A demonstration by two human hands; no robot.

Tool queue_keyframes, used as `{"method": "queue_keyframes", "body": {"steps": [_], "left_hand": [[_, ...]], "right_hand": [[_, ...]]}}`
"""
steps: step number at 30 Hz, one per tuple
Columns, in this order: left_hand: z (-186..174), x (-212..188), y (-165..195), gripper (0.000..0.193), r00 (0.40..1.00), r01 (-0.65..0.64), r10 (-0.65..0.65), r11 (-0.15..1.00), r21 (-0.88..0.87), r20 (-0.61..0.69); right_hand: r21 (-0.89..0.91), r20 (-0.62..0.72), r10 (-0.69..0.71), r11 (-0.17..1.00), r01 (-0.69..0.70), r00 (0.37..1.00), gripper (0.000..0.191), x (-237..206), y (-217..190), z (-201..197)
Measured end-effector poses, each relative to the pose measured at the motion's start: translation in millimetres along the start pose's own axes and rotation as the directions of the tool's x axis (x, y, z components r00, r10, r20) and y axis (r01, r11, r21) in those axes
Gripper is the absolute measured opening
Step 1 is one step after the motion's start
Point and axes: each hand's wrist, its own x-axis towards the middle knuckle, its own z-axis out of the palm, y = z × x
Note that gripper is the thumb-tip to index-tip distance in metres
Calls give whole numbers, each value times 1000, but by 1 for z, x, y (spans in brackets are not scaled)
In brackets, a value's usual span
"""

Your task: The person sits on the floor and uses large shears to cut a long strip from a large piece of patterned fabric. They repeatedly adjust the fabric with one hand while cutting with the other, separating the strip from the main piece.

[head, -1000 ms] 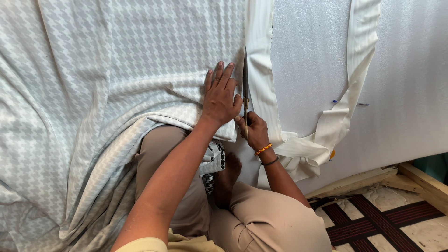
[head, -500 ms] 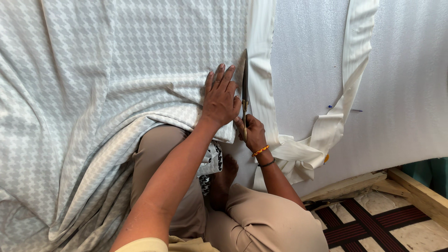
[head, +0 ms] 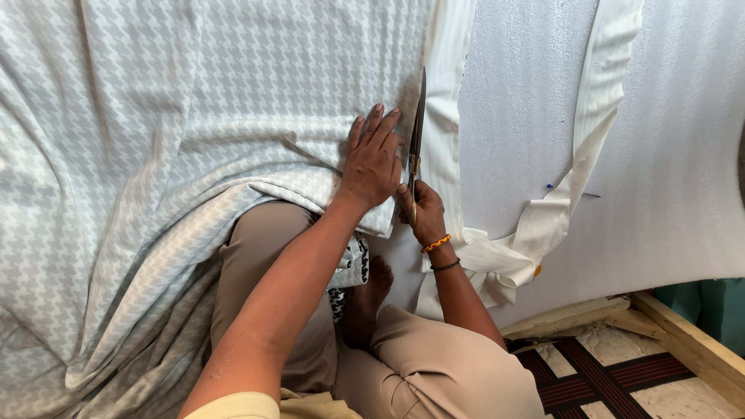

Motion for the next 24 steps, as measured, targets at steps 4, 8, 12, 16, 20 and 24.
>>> {"method": "queue_keyframes", "body": {"steps": [4,8,12,16,20,24], "left_hand": [[0,0,0,24,1000,9,-9,1000,-18,-2],[0,-1,0,24,1000,5,-5,1000,-28,-10],[0,-1,-1,26,1000,-5,4,999,-49,-19],[0,1,-1,26,1000,4,-4,1000,-6,-2],[0,0,-1,26,1000,4,-4,1000,-22,-1],[-1,1,0,26,1000,16,-16,999,-36,2]], "right_hand": [[59,6,-14,998,13,1000,49,1,2,2],[66,-1,-17,998,17,1000,47,2,3,3],[32,-12,-19,999,20,1000,46,1,1,3],[2,-25,-1,1000,1,1000,48,1,0,3],[1,7,-5,1000,5,1000,52,-2,1,2],[22,34,9,1000,-10,999,56,-2,-2,-1]]}}
